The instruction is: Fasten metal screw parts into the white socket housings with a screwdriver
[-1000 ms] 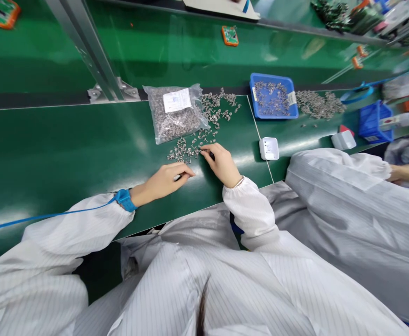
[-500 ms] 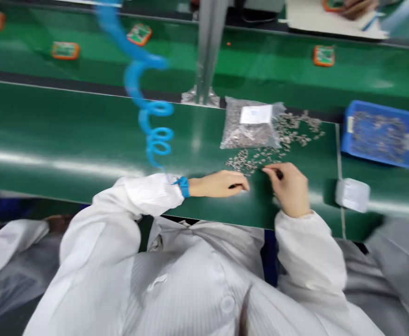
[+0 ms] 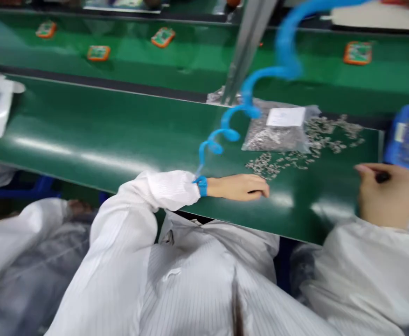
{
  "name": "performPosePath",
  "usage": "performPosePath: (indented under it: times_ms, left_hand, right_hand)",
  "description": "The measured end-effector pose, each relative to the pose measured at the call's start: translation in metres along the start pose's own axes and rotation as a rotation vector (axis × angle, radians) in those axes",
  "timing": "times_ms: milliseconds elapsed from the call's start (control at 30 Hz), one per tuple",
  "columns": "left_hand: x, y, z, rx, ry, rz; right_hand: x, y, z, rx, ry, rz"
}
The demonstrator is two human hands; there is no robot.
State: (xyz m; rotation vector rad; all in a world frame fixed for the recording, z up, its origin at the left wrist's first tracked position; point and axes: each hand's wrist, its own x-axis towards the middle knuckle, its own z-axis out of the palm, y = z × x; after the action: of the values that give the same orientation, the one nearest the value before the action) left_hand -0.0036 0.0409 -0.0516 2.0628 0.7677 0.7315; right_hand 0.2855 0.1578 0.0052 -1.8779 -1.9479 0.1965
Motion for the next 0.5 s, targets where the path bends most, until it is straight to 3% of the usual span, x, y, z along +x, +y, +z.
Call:
performPosePath:
  times_ms: [67,167,300,500]
  left_hand:
    - [-0.001,0.008,0.001,0.029,0.007,0.003]
    - [-0.005,0.014,0.000,0.073,0.015,-0.016]
    - [-0.006,0.004,-0.006,0.081,0.040,-0.067]
    - [-0.006,0.013,-0.006,0.077,0.069,-0.076]
  right_hand:
    - [-0.003,-0.001,-0.006,0.092,-0.017,-0.017]
    - [-0.001,-0.001,-0.009,0.041,0.005,0.020]
    - [0.021,0.022,-0.001,-0.024,0.069,0.080]
    - [0.044,0.052,-0.006,0.012,0.153,0.197]
